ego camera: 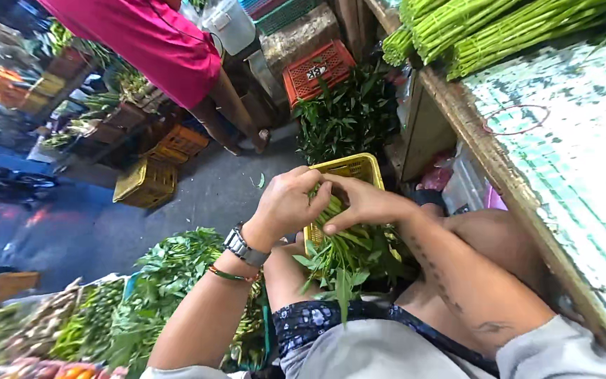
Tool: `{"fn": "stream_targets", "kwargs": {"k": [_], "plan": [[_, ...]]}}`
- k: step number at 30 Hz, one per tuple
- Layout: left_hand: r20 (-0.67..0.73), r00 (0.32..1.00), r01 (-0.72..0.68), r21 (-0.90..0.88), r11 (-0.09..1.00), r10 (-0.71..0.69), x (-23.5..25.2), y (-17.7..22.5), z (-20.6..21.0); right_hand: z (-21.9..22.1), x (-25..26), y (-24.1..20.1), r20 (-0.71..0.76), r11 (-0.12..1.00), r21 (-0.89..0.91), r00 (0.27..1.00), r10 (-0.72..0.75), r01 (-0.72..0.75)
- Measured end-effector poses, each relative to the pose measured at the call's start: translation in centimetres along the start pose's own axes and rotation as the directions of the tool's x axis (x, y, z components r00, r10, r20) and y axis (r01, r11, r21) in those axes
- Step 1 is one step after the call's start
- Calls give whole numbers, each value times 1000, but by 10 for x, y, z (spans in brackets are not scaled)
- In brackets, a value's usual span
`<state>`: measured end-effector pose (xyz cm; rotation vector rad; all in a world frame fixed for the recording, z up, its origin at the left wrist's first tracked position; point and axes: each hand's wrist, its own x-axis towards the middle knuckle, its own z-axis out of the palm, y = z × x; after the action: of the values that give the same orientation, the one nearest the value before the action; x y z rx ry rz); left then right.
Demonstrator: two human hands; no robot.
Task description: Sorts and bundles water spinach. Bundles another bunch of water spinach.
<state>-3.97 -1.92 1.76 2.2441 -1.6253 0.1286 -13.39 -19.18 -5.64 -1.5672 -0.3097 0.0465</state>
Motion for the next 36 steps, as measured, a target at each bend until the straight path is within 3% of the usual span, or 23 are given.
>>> {"fn": "stream_targets", "kwargs": {"k": [4,7,9,11,13,15,18,21,25,31,32,34,36], "plan": [[-134,985,-120,-79,990,108,8,1,-25,3,0,8,121,997,76,992,25,-35],[-161,971,-192,-87,978,176,8,-11,-19,21,7,17,37,993,81,996,80,-83],[-124,985,-129,-84,988,118,3,-22,-15,29,11,21,-73,988,32,985,154,-152],[-81,996,17,-133,991,-28,-2,-25,-20,30,16,24,-194,974,44,955,224,-220],[-162,982,75,-145,987,-99,-8,-23,-27,25,18,25,-284,963,58,920,270,-264],[-301,953,54,22,998,-45,-13,-16,-25,21,20,24,-330,957,51,900,287,-286],[-378,924,62,305,950,61,-17,-16,-11,26,21,23,-341,950,80,887,310,-302],[-420,906,88,307,948,52,-16,-18,-10,32,21,21,-359,955,152,886,294,-255],[-401,905,26,385,923,142,-15,-14,-4,30,17,17,-361,954,124,883,301,-274],[-220,950,-65,553,830,221,-7,-31,-10,31,19,25,-317,964,98,910,266,-248],[-210,960,-36,558,829,183,-5,-34,-15,32,19,26,-308,962,96,912,271,-254],[-299,954,171,453,875,-32,1,-45,-38,33,19,27,-292,958,64,913,286,-280],[-431,854,413,222,883,-291,9,-59,-67,37,19,31,-295,957,35,911,287,-290]]}}
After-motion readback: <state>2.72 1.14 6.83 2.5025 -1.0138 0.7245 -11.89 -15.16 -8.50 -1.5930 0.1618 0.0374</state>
